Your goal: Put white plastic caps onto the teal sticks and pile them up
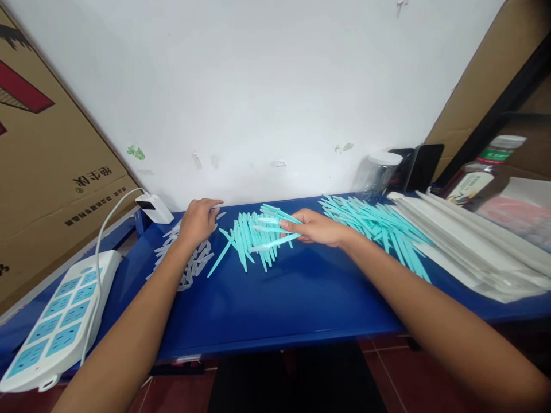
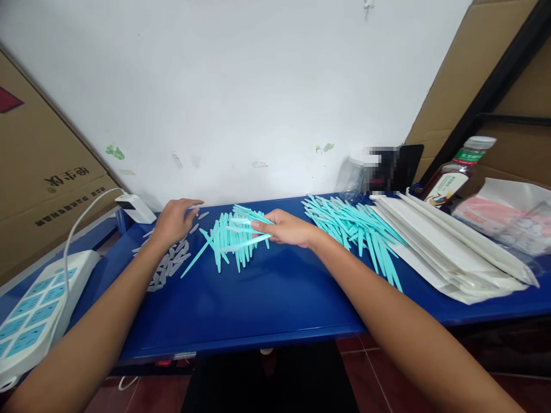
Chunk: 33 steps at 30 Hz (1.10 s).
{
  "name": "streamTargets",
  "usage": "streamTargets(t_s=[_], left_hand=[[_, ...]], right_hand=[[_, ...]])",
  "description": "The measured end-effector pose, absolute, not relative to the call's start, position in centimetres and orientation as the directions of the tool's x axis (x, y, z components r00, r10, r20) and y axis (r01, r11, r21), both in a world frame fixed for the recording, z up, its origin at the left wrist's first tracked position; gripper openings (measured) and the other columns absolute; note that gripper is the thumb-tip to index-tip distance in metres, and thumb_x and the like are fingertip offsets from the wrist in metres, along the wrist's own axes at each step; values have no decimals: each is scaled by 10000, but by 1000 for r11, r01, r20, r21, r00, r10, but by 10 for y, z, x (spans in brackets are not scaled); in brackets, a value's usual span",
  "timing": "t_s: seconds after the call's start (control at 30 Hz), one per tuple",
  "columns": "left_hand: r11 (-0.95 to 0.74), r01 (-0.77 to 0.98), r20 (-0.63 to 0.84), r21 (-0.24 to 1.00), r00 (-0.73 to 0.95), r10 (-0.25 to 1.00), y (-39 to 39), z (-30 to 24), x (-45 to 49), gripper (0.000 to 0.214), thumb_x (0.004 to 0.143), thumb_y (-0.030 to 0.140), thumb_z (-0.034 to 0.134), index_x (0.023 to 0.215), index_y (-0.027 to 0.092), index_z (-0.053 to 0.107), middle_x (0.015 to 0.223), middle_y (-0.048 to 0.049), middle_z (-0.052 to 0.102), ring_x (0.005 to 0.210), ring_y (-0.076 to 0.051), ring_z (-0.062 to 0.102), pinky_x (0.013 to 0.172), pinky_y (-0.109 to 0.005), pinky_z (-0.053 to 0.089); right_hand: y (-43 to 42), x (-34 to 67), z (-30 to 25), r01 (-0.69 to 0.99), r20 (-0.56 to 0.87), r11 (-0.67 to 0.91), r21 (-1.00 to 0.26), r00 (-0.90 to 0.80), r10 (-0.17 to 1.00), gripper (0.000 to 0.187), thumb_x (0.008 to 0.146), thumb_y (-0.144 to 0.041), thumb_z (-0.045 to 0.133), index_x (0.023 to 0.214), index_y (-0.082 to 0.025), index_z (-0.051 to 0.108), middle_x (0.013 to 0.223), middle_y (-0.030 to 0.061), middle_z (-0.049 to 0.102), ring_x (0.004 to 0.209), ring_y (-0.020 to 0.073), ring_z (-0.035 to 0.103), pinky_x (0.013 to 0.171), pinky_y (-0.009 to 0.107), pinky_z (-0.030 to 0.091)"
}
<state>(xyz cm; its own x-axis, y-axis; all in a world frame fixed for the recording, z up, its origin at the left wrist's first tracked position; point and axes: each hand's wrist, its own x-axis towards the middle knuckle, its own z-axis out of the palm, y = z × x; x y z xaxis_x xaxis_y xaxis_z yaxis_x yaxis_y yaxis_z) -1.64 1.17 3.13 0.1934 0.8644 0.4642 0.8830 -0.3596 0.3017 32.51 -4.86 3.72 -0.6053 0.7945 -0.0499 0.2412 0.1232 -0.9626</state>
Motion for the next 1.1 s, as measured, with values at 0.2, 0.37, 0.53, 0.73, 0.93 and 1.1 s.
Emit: streamTargets(t_s=[0.2,0.37,0.53,0.73,0.93,1.1], left_hand=[[-349,924,305,158,291,907,27,8,-27,407,986,349,502,1277,215,753,1358,-109,714,1291,-333,611,1094,-426,446],[-295,944,291,145,245,925,28,6,-22,326,937,313,574,1144,213,805,1153,-122,793,1079,-346,710,947,-434,514],[-250,959,280,135,206,938,31,5,-23,315,891,250,604,1131,205,803,1019,-129,797,981,-344,721,864,-417,525],[-241,964,246,109,209,947,34,-2,-27,440,846,82,532,1216,145,762,1071,-191,747,1034,-359,690,898,-424,510],[-237,958,210,158,202,957,31,1,-31,487,811,92,638,1288,155,713,1182,-178,713,1025,-308,690,903,-374,525],[-181,971,198,158,149,969,27,9,-39,243,812,313,746,1028,204,767,997,-148,753,1003,-352,684,879,-414,507]], right_hand=[[-44,328,32,237,-38,130,-963,-596,802,564,846,-691,714,855,-128,704,645,-73,221,550,81,196,497,229,183],[-44,328,30,229,-34,133,-964,-607,794,556,853,-681,709,864,-124,713,628,-79,223,545,82,195,493,230,177],[-44,327,32,230,-40,131,-964,-615,788,566,848,-689,709,859,-123,708,632,-80,213,554,86,198,496,232,181],[-46,326,31,255,-66,118,-960,-613,788,601,892,-717,641,875,-121,712,649,-76,206,563,87,187,501,231,180],[-49,325,33,271,-76,113,-956,-599,797,591,875,-712,666,886,-125,728,666,-70,212,584,89,203,522,222,225],[-47,326,33,273,-82,105,-956,-594,800,576,854,-701,698,876,-127,730,668,-65,246,582,90,221,520,225,234]])
